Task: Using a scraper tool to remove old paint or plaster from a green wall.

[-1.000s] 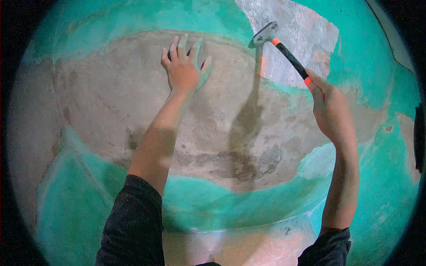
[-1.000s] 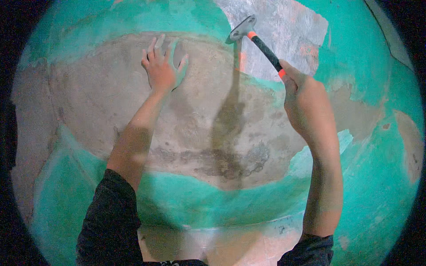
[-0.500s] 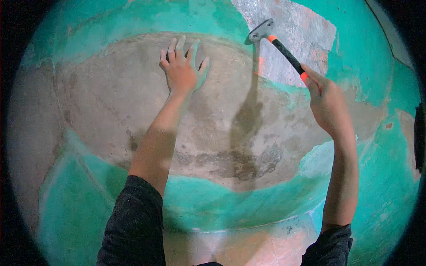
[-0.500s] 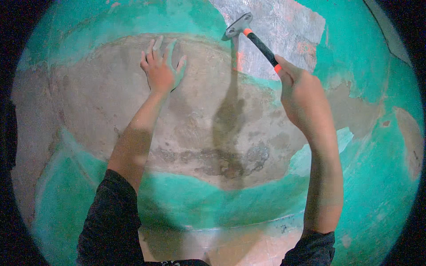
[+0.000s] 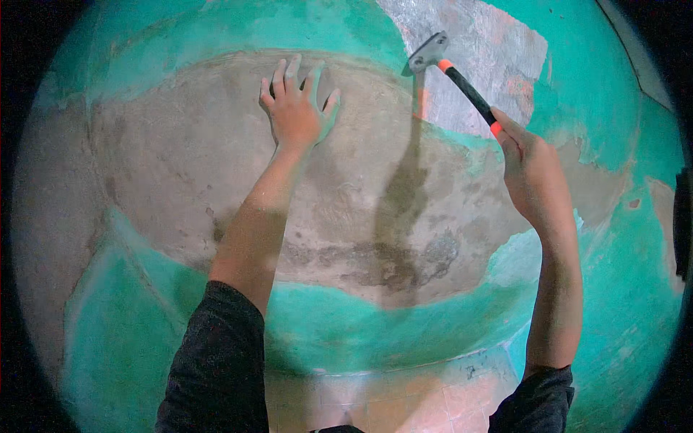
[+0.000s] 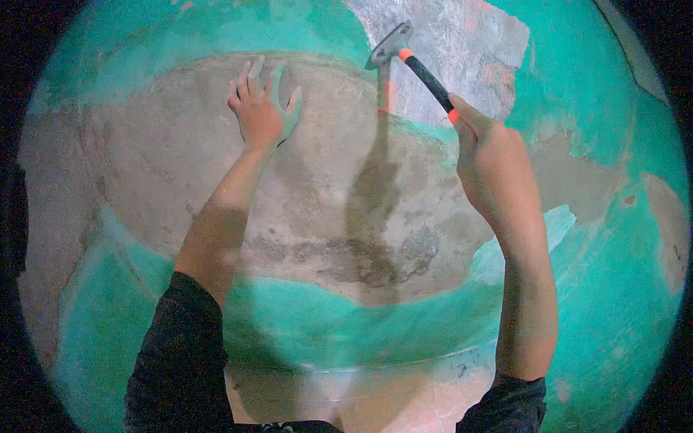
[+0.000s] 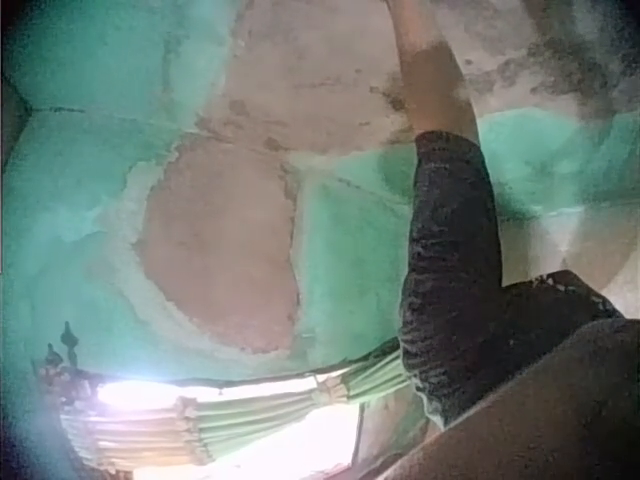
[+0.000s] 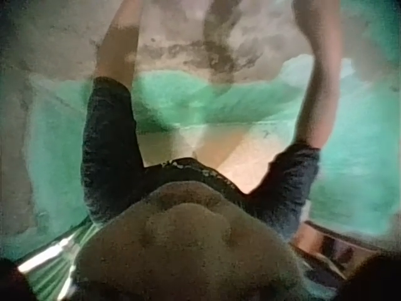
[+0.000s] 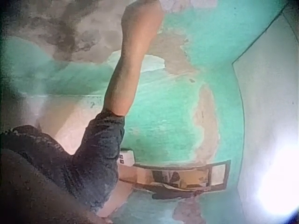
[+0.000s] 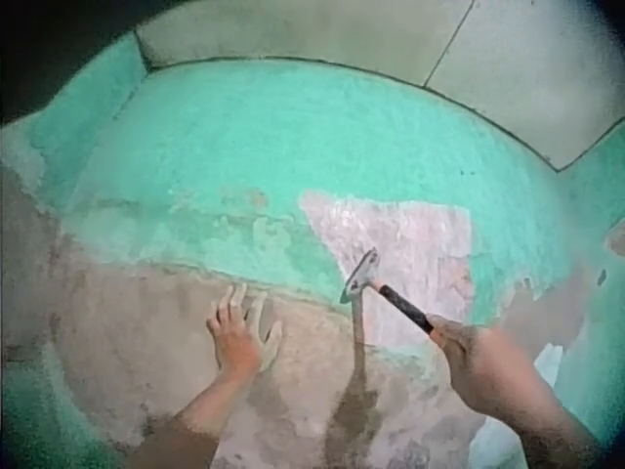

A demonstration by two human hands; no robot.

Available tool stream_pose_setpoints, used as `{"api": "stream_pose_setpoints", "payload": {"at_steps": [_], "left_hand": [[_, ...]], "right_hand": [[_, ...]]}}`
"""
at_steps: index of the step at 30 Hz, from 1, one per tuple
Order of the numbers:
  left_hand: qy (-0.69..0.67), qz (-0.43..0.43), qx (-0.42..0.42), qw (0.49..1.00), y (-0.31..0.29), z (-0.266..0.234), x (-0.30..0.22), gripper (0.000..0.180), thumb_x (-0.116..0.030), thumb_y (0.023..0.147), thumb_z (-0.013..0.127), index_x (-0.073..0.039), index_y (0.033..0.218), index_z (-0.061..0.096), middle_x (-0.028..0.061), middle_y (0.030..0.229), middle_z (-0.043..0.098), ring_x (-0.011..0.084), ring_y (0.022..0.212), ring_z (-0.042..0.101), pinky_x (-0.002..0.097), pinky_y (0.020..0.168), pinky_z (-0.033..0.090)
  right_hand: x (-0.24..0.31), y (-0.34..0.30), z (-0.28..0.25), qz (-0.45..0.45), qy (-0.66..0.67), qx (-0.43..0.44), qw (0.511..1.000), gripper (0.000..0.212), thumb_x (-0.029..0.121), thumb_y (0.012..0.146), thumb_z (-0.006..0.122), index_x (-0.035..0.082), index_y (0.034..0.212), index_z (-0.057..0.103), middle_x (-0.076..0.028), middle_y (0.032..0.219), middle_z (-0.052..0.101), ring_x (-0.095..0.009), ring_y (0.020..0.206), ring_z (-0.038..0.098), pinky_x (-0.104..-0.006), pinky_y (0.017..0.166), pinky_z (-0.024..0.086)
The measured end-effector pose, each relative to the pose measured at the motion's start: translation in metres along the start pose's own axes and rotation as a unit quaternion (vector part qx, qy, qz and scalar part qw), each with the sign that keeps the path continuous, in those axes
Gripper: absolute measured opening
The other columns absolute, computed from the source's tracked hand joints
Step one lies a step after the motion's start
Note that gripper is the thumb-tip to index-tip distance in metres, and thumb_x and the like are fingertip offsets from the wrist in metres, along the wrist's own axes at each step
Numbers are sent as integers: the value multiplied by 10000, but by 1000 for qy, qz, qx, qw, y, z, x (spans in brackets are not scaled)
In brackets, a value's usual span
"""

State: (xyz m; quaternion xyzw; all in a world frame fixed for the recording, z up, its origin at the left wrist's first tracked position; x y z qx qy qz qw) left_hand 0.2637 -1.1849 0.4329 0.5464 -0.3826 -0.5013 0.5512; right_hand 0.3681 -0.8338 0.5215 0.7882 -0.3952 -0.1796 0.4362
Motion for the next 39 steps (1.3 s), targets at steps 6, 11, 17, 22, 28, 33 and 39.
{"api": "stream_pose_setpoints", "payload": {"at_steps": [6, 11, 17, 22, 28, 33, 39], "left_hand": [[-19, 1, -4, 1000, 2, -2, 0, 636, -592, 944, 636, -266, 1486, 567, 76, 1607, 398, 316, 1508, 306, 611, 1215, 174], [-11, 0, 3, 1000, 1, -2, 1, 628, -582, 945, 642, -268, 1484, 567, 80, 1602, 402, 315, 1508, 310, 602, 1217, 179], [-12, -4, 0, 1000, 0, -1, 0, 614, -568, 943, 649, -269, 1474, 578, 77, 1590, 418, 309, 1508, 312, 596, 1217, 185], [-17, 1, -10, 1000, 1, -5, -1, 608, -559, 931, 665, -267, 1460, 592, 76, 1572, 440, 308, 1502, 326, 599, 1213, 196], [-12, 0, -16, 1000, 1, -4, -1, 622, -556, 919, 678, -263, 1460, 591, 76, 1577, 437, 313, 1491, 342, 600, 1206, 207], [-30, -1, -18, 999, 1, -4, 2, 660, -530, 920, 713, -299, 1509, 525, 63, 1612, 404, 311, 1504, 335, 599, 1199, 223], [-29, 1, -16, 999, -1, -3, 0, 668, -533, 919, 714, -296, 1513, 520, 63, 1609, 406, 319, 1497, 343, 606, 1199, 223]], "right_hand": [[-2, 7, 2, -13, 14, -28, 999, 337, 181, 1057, 553, 101, 1356, 686, -341, 885, 627, -506, 847, 660, -493, 725, 519], [2, -3, 1, 43, -32, -1, 999, 338, 174, 1050, 556, 103, 1352, 691, -342, 905, 634, -507, 845, 655, -495, 728, 521], [-2, -6, 9, 48, -40, 15, 998, 339, 169, 1043, 573, 108, 1356, 689, -327, 929, 655, -491, 831, 665, -479, 728, 526], [-5, -6, 7, -15, 6, -41, 999, 335, 169, 1046, 567, 108, 1352, 690, -333, 927, 649, -497, 839, 660, -496, 732, 523], [2, -1, -1, -10, -20, -24, 999, 339, 198, 1051, 568, 114, 1357, 688, -330, 882, 639, -501, 847, 659, -510, 735, 519], [-6, -7, 5, 14, -19, -8, 1000, 339, 199, 1050, 569, 129, 1360, 690, -330, 843, 627, -498, 829, 656, -512, 726, 518], [-12, -7, 11, 0, -44, -17, 999, 337, 196, 1052, 569, 139, 1360, 692, -323, 834, 630, -493, 773, 658, -519, 689, 513]]}}
Point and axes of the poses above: each hand's wrist, its own y-axis towards the middle knuckle, its own z-axis out of the palm, x = y × z, the point moved 4 cm from there along y, towards the middle knuckle
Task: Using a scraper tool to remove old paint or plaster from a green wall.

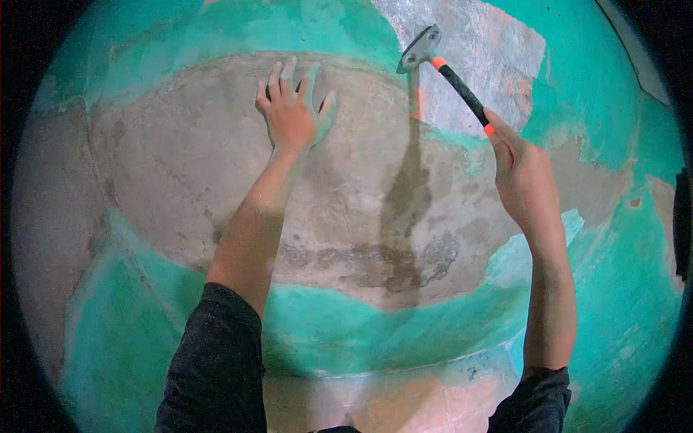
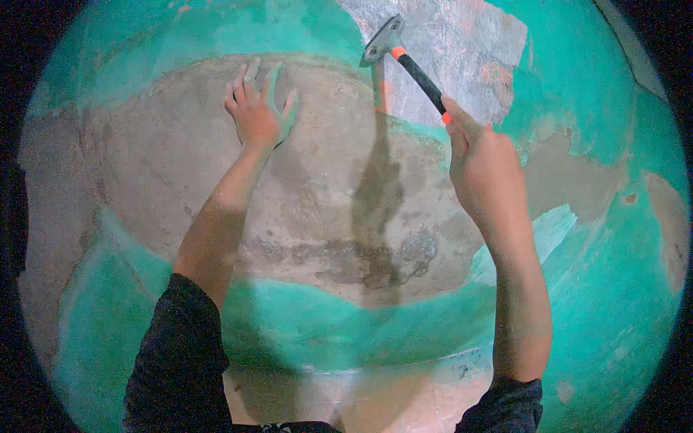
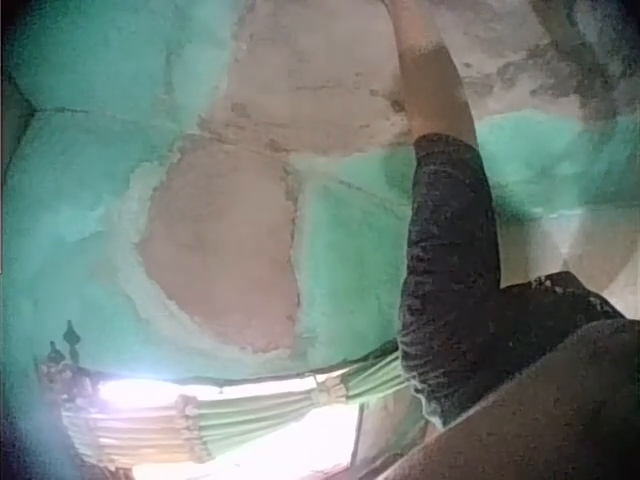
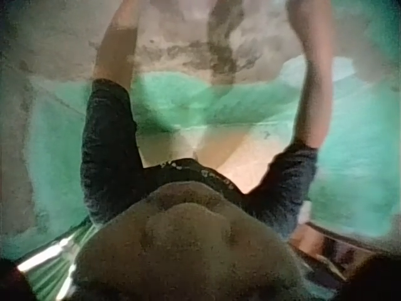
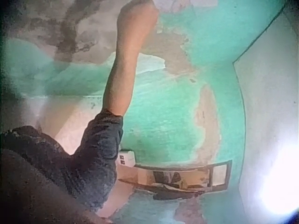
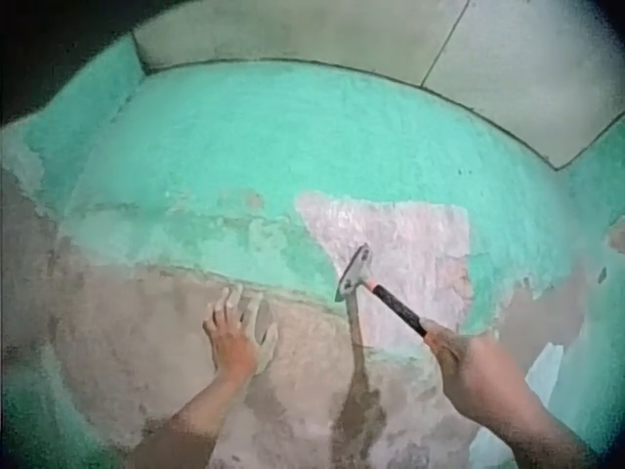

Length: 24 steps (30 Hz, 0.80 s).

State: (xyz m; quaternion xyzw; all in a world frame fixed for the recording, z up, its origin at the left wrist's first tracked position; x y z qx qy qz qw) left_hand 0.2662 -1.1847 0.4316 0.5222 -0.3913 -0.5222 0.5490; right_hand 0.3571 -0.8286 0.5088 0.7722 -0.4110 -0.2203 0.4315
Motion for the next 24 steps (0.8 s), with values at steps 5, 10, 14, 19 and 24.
{"api": "stream_pose_setpoints", "payload": {"at_steps": [5, 10, 14, 19, 24], "left_hand": [[2, -8, 7, 1000, 1, 1, -4, 668, -527, 920, 719, -296, 1514, 519, 63, 1607, 407, 317, 1498, 341, 607, 1198, 225], [2, -10, -2, 1000, 0, -1, -3, 670, -528, 917, 723, -300, 1513, 519, 65, 1601, 414, 317, 1495, 346, 604, 1192, 235], [7, -10, 11, 1000, -3, -1, -4, 684, -528, 909, 729, -301, 1517, 514, 62, 1600, 416, 316, 1495, 345, 602, 1187, 240], [4, -2, -4, 1000, -2, -3, -1, 689, -526, 911, 727, -301, 1523, 505, 59, 1603, 411, 318, 1492, 348, 603, 1179, 248], [-5, -2, -7, 1000, 0, -1, -4, 683, -526, 918, 712, -300, 1526, 500, 61, 1603, 410, 323, 1494, 342, 606, 1174, 250]], "right_hand": [[1, 2, -2, 6, 11, -3, 1000, 335, 200, 1054, 569, 144, 1361, 693, -324, 827, 628, -499, 771, 654, -527, 684, 511], [0, -2, 3, 3, 14, -5, 1000, 331, 205, 1051, 581, 144, 1354, 697, -321, 820, 628, -495, 767, 655, -524, 675, 510], [-3, -5, 4, 7, 25, -13, 1000, 328, 199, 1046, 592, 145, 1351, 701, -319, 804, 625, -493, 758, 656, -517, 665, 511], [-1, -3, 6, 7, 17, -5, 1000, 326, 193, 1047, 592, 140, 1350, 699, -314, 801, 626, -487, 754, 660, -501, 667, 521], [0, 0, 10, -15, 31, -24, 999, 325, 194, 1051, 584, 135, 1349, 699, -318, 814, 629, -495, 772, 658, -515, 686, 523]]}}
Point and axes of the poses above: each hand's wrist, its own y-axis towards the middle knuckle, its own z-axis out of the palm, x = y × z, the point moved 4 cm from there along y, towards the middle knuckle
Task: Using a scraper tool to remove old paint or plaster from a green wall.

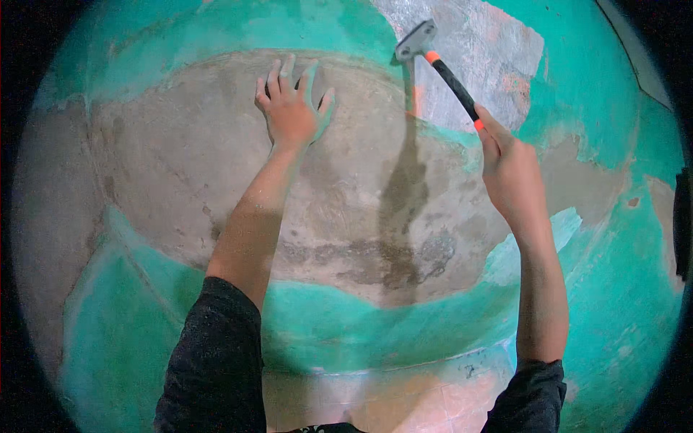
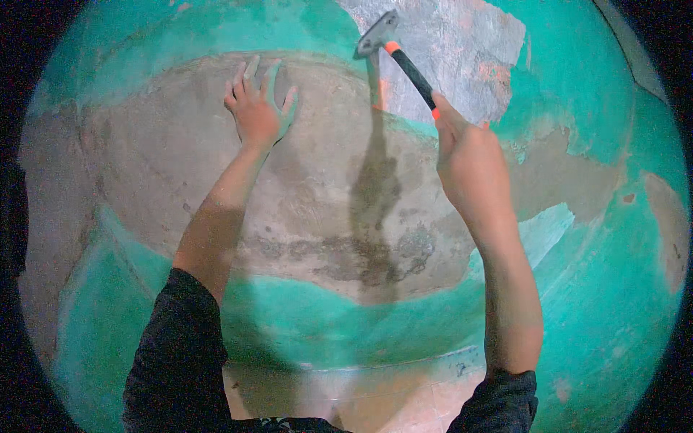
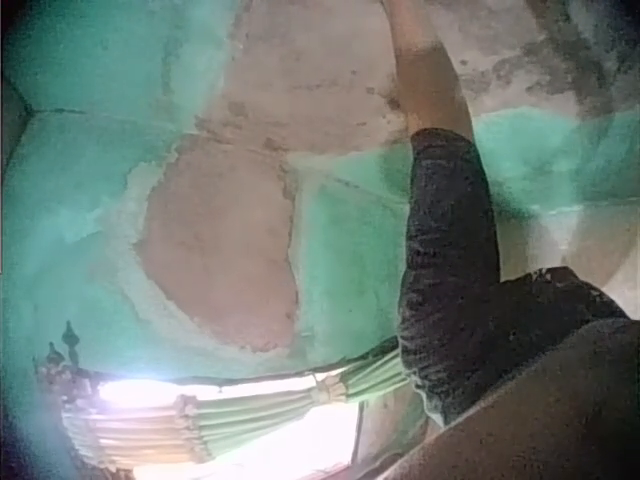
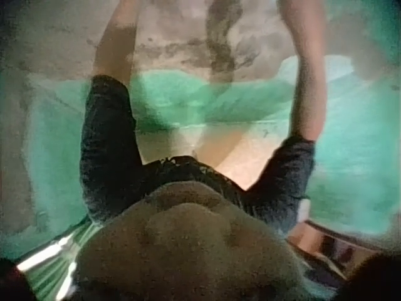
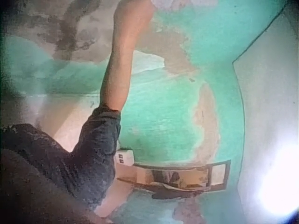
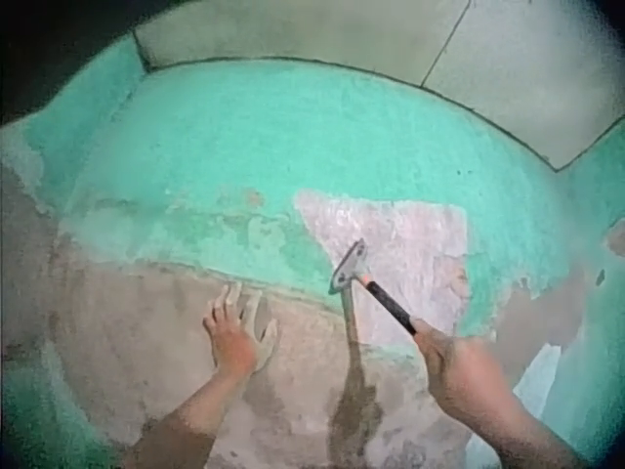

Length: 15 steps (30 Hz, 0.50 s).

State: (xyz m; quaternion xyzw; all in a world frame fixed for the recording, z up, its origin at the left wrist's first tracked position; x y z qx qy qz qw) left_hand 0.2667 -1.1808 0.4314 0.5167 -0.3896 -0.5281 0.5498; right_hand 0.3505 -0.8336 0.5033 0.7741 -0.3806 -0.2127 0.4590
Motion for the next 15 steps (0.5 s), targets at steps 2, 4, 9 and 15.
{"api": "stream_pose_setpoints", "payload": {"at_steps": [2, 4, 9, 15], "left_hand": [[-3, 1, 0, 1000, -1, 0, -1, 679, -526, 919, 711, -297, 1524, 504, 61, 1605, 408, 322, 1495, 340, 607, 1175, 249], [1, 3, -6, 1000, 1, 0, 2, 674, -525, 920, 709, -294, 1521, 508, 61, 1606, 406, 322, 1496, 339, 609, 1175, 248], [1, -4, 4, 1000, 2, -1, 4, 668, -530, 920, 709, -289, 1513, 519, 57, 1613, 399, 318, 1501, 335, 614, 1185, 235], [6, -7, 13, 1000, 1, -1, 4, 670, -536, 915, 713, -292, 1510, 523, 57, 1612, 405, 317, 1501, 336, 608, 1191, 231]], "right_hand": [[-1, -1, -1, 4, -5, -6, 1000, 325, 196, 1053, 581, 132, 1348, 699, -321, 820, 626, -499, 781, 657, -517, 690, 522], [-9, 3, -4, -10, 16, -2, 1000, 324, 204, 1056, 575, 124, 1344, 700, -325, 838, 620, -504, 804, 658, -512, 695, 521], [3, 2, -6, 17, 14, 11, 1000, 323, 204, 1056, 574, 115, 1340, 700, -325, 843, 614, -493, 781, 656, -508, 687, 512], [6, 1, 0, 2, 6, -7, 1000, 324, 199, 1058, 575, 103, 1343, 696, -325, 820, 607, -481, 737, 644, -499, 675, 507]]}}
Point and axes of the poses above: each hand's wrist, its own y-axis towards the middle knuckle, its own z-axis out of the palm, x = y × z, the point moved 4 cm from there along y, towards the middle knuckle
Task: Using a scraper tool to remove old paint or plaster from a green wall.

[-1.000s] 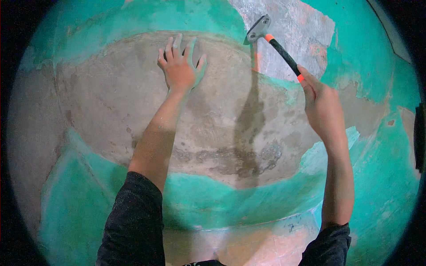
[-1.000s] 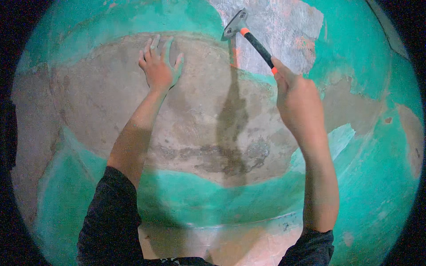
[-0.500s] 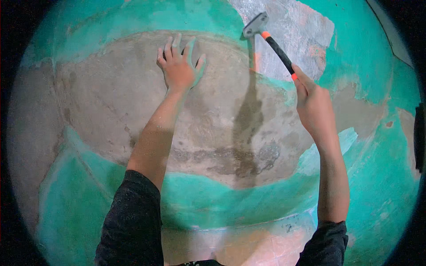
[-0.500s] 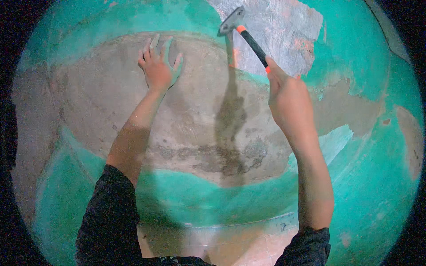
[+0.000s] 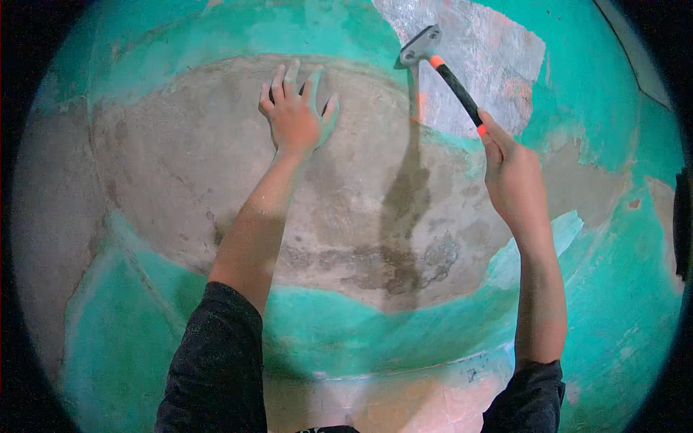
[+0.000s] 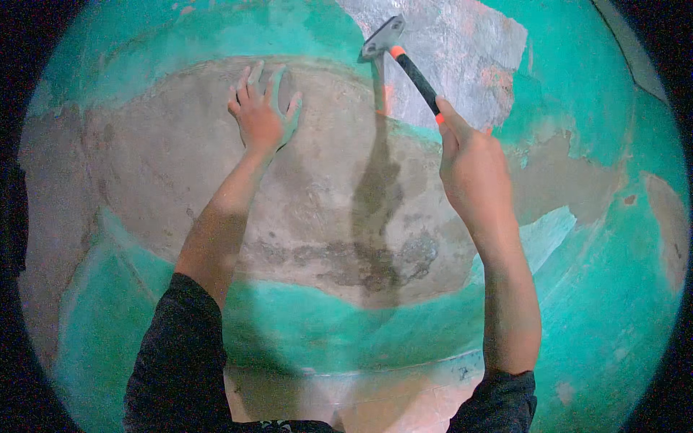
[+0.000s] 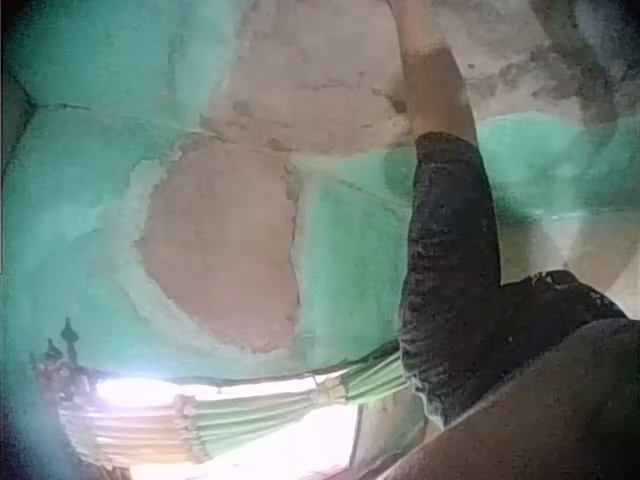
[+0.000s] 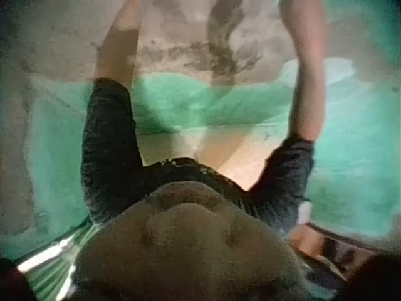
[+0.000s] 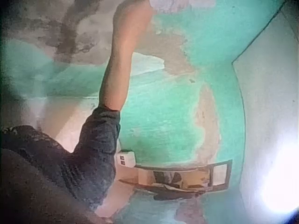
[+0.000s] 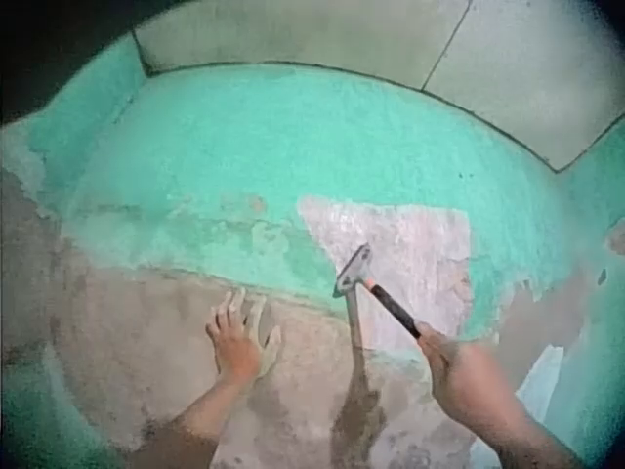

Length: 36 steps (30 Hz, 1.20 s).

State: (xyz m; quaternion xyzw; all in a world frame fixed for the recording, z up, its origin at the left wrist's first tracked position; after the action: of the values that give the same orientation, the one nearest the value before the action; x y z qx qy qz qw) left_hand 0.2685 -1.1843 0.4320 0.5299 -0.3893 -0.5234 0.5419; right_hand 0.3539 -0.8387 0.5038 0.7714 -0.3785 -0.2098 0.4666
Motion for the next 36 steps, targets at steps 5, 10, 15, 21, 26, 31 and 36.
{"api": "stream_pose_setpoints", "payload": {"at_steps": [5, 10, 15, 21, 26, 31, 36], "left_hand": [[2, -4, 1, 1000, -2, 3, 0, 669, -539, 911, 717, -302, 1506, 526, 54, 1610, 404, 314, 1502, 334, 603, 1198, 226], [2, -4, 3, 1000, -2, 1, 2, 667, -539, 905, 722, -305, 1500, 531, 53, 1602, 413, 311, 1501, 338, 600, 1196, 234], [-9, 5, -14, 1000, -1, 0, -1, 629, -540, 899, 705, -268, 1455, 588, 90, 1564, 447, 328, 1481, 357, 608, 1196, 226], [-13, 3, -15, 1000, -1, 0, -1, 631, -539, 904, 700, -261, 1459, 586, 92, 1574, 441, 328, 1482, 356, 606, 1197, 225], [-9, -3, -4, 1000, -1, 0, -1, 663, -529, 910, 724, -302, 1502, 531, 59, 1605, 414, 317, 1500, 340, 607, 1199, 231], [-17, -2, -3, 1000, -1, -1, 1, 656, -527, 904, 728, -299, 1491, 544, 68, 1606, 415, 316, 1501, 343, 605, 1195, 236], [-8, 9, -24, 1000, 0, 0, 0, 636, -524, 887, 723, -256, 1450, 594, 94, 1557, 459, 332, 1459, 384, 611, 1182, 243]], "right_hand": [[-3, 1, 0, 9, 25, 13, 1000, 327, 220, 1061, 573, 102, 1340, 698, -320, 822, 616, -479, 774, 660, -500, 687, 513], [6, 8, -5, 26, 37, 18, 999, 328, 212, 1057, 579, 93, 1339, 696, -330, 877, 630, -481, 828, 678, -471, 726, 527], [14, 9, -9, 46, 33, 29, 998, 333, 203, 1053, 581, 78, 1342, 689, -336, 911, 634, -476, 832, 687, -457, 732, 530], [18, 13, -8, 20, 23, 20, 999, 336, 201, 1055, 576, 66, 1344, 682, -340, 910, 628, -487, 843, 676, -463, 734, 526], [9, 17, -11, 20, 47, 27, 998, 339, 217, 1060, 568, 84, 1349, 684, -346, 917, 630, -496, 869, 671, -465, 761, 534], [14, 17, -8, 19, 34, 11, 999, 338, 215, 1064, 559, 93, 1352, 687, -341, 912, 640, -495, 879, 673, -470, 772, 535], [22, 19, -7, 35, 25, 27, 999, 341, 209, 1063, 560, 89, 1358, 681, -344, 931, 642, -476, 879, 689, -459, 771, 536]]}}
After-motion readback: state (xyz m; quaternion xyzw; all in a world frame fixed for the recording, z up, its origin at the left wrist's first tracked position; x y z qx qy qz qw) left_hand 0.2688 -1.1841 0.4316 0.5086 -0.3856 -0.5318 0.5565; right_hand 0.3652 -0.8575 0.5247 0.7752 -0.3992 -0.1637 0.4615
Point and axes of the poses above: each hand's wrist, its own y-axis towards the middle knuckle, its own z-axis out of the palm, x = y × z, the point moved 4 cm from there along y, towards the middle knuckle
